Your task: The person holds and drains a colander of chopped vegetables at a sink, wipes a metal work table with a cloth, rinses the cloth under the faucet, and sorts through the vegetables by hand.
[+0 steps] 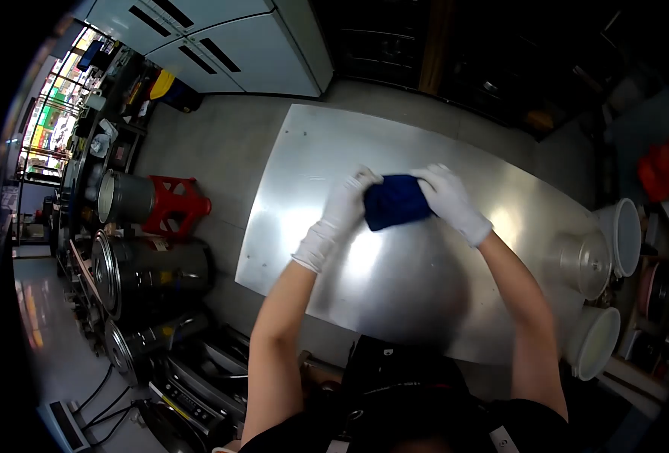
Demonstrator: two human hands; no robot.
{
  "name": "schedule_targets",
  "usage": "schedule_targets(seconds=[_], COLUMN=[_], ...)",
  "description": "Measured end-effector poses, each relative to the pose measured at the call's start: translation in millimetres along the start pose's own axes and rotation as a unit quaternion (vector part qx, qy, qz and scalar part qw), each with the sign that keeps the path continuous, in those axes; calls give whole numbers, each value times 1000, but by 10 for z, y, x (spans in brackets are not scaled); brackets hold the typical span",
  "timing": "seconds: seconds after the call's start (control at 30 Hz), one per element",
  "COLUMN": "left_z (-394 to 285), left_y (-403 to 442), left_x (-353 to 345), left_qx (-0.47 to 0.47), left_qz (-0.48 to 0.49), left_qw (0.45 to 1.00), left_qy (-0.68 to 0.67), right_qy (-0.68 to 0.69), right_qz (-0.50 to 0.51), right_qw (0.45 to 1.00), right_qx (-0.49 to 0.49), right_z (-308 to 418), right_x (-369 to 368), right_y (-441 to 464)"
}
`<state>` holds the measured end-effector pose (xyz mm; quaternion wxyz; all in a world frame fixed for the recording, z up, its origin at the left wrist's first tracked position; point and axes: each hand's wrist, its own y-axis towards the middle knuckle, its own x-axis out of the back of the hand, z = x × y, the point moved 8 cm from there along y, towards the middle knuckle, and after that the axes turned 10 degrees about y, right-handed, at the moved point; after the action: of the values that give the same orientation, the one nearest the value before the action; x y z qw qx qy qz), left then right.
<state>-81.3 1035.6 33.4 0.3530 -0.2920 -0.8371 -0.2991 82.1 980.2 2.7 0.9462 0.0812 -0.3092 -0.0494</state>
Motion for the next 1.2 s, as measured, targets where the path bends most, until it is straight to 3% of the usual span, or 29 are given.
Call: schedule_targets(seconds=[0.03, 0.07, 0.13, 0.23, 0.33, 0.47, 0.6, 0.73, 0.87, 0.93, 1.07, 1.13, 1.2], left_z=[274, 385, 965, 1561, 1666, 1424, 938, 51, -744, -1045, -1360, -1498, -1918], left_y=[75, 154, 222, 85, -65, -532, -1283, -1888, -1885, -1532, -655, -294, -73], left_x=[159, 421, 609, 643, 714, 826, 758, 263, -570, -891, -1614, -1971, -2364], left_qx=[27, 1, 46, 91, 113, 141, 187, 227, 263, 223, 173, 151, 84], left_qz=[17, -42, -4, 25, 5, 73, 76, 59, 0, -40, -83, -55, -31], left_qw=[998, 989, 966, 951, 969, 974, 970, 965, 961, 965, 974, 982, 990], left_qy=[50, 145, 252, 294, 220, 164, 135, 121, 80, 132, 117, 96, 107], right_qy=[0, -3, -37, -69, -89, -58, -50, -19, -32, -69, -127, -138, -147], right_qz=[-2, -2, 13, 31, 54, 113, 177, 246, 268, 230, 50, -30, -102], right_qw=[1000, 1000, 999, 997, 994, 988, 967, 943, 932, 941, 976, 983, 984], right_qx=[-6, -9, 24, 33, 21, 82, 177, 224, 243, 239, 168, 116, 0], right_z=[127, 183, 295, 275, 200, 357, 636, 744, 590, 314, -716, -1149, -1663], right_x=[-144, -319, -705, -1284, -1532, -1538, -1623, -1536, -1127, -768, 241, 903, 1530], right_y=[307, 576, 1000, 1268, 1299, 1226, 814, 300, -130, -199, -314, -582, -1158])
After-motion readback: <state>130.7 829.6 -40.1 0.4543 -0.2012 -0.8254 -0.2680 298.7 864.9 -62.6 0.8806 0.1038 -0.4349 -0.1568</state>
